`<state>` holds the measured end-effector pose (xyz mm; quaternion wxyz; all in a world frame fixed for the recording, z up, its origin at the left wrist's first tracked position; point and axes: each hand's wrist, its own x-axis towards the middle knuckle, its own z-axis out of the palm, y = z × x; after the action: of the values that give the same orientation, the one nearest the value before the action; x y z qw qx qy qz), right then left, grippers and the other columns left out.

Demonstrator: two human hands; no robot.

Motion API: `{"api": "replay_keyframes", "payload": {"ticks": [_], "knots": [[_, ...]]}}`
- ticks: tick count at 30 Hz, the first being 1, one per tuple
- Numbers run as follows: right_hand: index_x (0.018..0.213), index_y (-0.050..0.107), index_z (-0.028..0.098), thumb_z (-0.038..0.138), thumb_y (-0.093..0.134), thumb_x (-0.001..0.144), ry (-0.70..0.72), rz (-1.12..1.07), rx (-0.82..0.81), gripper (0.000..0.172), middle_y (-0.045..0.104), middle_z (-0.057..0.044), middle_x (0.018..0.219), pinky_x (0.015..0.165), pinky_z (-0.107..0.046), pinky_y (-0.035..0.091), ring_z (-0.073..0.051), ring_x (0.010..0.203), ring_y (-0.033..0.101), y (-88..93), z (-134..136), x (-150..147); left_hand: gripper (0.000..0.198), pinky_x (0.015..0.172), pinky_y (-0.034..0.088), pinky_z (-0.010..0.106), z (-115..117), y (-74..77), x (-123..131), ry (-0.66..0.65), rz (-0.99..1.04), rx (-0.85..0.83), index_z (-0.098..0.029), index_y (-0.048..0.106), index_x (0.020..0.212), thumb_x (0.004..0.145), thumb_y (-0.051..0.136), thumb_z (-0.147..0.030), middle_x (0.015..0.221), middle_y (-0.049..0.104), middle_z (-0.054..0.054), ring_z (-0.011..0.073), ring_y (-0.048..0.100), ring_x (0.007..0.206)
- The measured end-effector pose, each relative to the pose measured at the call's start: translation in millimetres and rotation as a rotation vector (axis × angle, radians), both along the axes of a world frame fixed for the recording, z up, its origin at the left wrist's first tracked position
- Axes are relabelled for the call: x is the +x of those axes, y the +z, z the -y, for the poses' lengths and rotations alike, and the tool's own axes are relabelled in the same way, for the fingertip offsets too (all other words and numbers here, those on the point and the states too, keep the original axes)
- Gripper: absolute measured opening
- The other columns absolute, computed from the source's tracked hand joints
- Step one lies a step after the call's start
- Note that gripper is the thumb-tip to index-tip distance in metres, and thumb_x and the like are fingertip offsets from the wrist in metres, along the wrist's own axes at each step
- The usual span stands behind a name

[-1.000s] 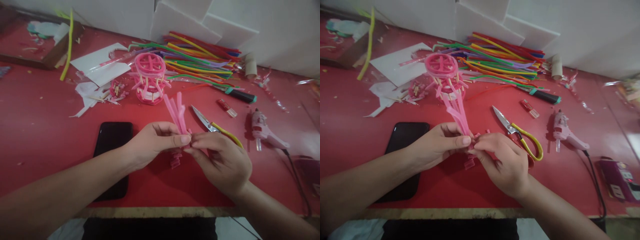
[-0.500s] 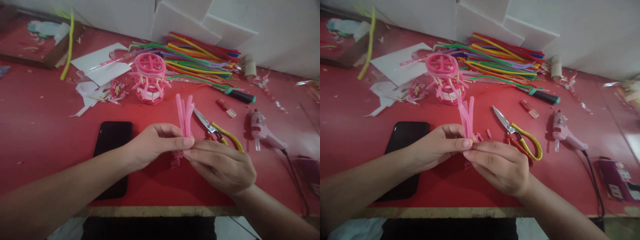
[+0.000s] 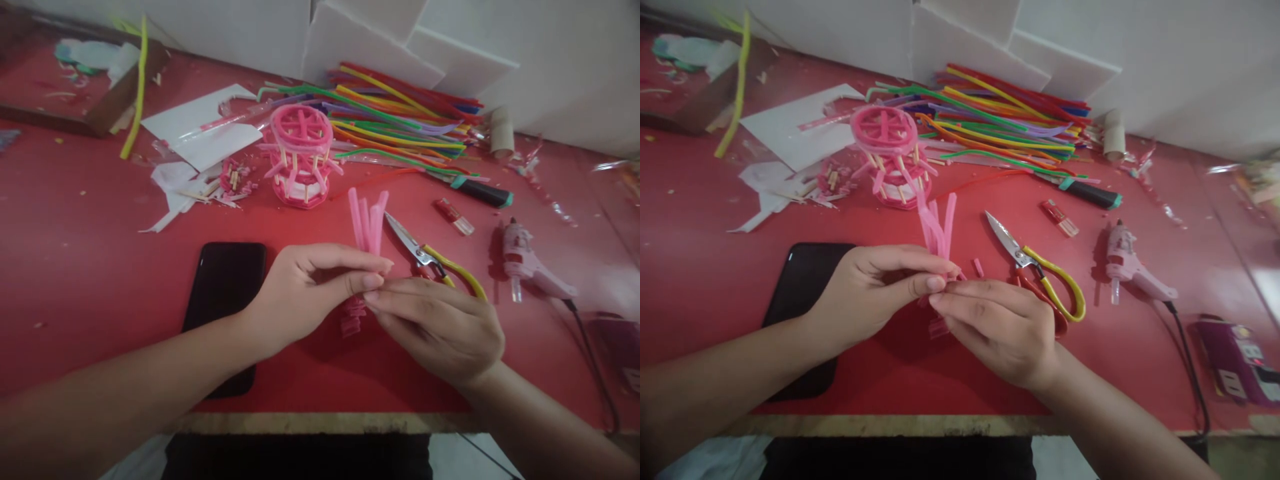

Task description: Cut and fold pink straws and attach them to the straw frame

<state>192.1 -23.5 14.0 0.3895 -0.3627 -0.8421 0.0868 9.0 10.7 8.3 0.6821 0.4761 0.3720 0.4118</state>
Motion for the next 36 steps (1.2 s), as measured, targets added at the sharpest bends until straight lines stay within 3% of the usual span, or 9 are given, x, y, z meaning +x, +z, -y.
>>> {"api": "replay_keyframes", "payload": {"ticks": [5, 9, 13, 17, 21, 25, 33, 36], "knots": [[0.1, 0.071, 0.024, 0.006, 0.064, 0.087, 0.114, -0.108, -0.12, 0.023, 0.079, -0.001, 0.086, 0.07, -0.022, 0.066, -0.013, 0.075, 0.076, -2.1, -3.9, 4.6, 0.01, 0.077, 0.06, 0.022, -11.5, -2.4, -5.9, -0.093, 0.016, -0.028, -0.025, 0.082, 0.082, 0.074, 0.082, -0.018, 0.088, 0.081, 0.002, 0.016, 0.076, 0.083], [0.1, 0.072, 0.019, 0.001, 0.066, 0.084, 0.229, -0.34, -0.327, 0.025, 0.079, -0.003, 0.084, 0.068, -0.021, 0.065, -0.013, 0.075, 0.076, -5.9, -5.8, 3.5, 0.015, 0.077, 0.062, 0.025, -14.5, -3.5, -10.2, -0.182, 0.058, -0.005, -0.026, 0.082, 0.085, 0.073, 0.082, -0.018, 0.087, 0.081, 0.002, 0.0176, 0.076, 0.08], [0.102, 0.073, 0.02, 0.0, 0.067, 0.083, 0.281, -0.547, -0.501, 0.029, 0.08, -0.002, 0.087, 0.071, -0.022, 0.065, -0.013, 0.077, 0.077, -8.3, -3.7, 0.2, 0.017, 0.086, 0.062, 0.029, -14.3, -4.2, -11.4, -0.257, 0.116, 0.031, -0.027, 0.082, 0.089, 0.075, 0.08, -0.015, 0.097, 0.081, 0.003, 0.0211, 0.076, 0.094], [0.105, 0.074, 0.024, 0.001, 0.068, 0.083, 0.302, -0.694, -0.648, 0.032, 0.08, 0.0, 0.091, 0.072, -0.019, 0.064, -0.011, 0.078, 0.077, -8.4, -0.3, -1.3, 0.024, 0.081, 0.062, 0.024, -15.7, -5.5, -10.0, -0.296, 0.202, 0.067, -0.027, 0.081, 0.092, 0.079, 0.076, -0.009, 0.096, 0.081, 0.001, 0.017, 0.076, 0.088], [0.107, 0.075, 0.025, -0.002, 0.068, 0.082, 0.307, -0.676, -0.639, 0.037, 0.08, 0.0, 0.092, 0.075, -0.019, 0.064, -0.011, 0.08, 0.076, -8.0, 0.5, -1.7, 0.023, 0.07, 0.062, 0.02, -16.1, -4.4, -8.7, -0.291, 0.211, 0.045, -0.026, 0.082, 0.087, 0.079, 0.074, -0.006, 0.085, 0.081, 0.0, 0.0119, 0.074, 0.07], [0.11, 0.074, 0.024, -0.003, 0.068, 0.082, 0.275, -0.545, -0.519, 0.039, 0.08, -0.002, 0.09, 0.072, -0.021, 0.064, -0.012, 0.08, 0.076, -6.5, -1.5, 0.0, 0.017, 0.062, 0.061, 0.02, -14.5, -2.8, -8.9, -0.246, 0.124, 0.042, -0.024, 0.082, 0.082, 0.078, 0.075, -0.009, 0.074, 0.078, 0.0, 0.0117, 0.071, 0.061], [0.106, 0.071, 0.025, 0.008, 0.073, 0.083, 0.171, -0.393, -0.5, 0.028, 0.078, 0.0, 0.088, 0.07, -0.023, 0.064, -0.013, 0.077, 0.075, -7.9, 1.8, 5.5, 0.014, 0.06, 0.06, 0.02, -14.3, -4.2, -8.5, -0.219, 0.09, 0.045, -0.021, 0.08, 0.08, 0.077, 0.076, -0.008, 0.069, 0.076, 0.0, 0.011, 0.069, 0.059], [0.099, 0.069, 0.025, 0.011, 0.077, 0.08, 0.037, -0.405, -0.488, 0.025, 0.075, 0.002, 0.086, 0.067, -0.021, 0.063, -0.012, 0.073, 0.074, -12.5, 6.6, 6.9, 0.014, 0.062, 0.06, 0.019, -15.3, -4.4, -9.0, -0.212, 0.061, 0.079, -0.02, 0.08, 0.08, 0.077, 0.075, -0.007, 0.069, 0.076, 0.0, 0.0111, 0.07, 0.061]]}}
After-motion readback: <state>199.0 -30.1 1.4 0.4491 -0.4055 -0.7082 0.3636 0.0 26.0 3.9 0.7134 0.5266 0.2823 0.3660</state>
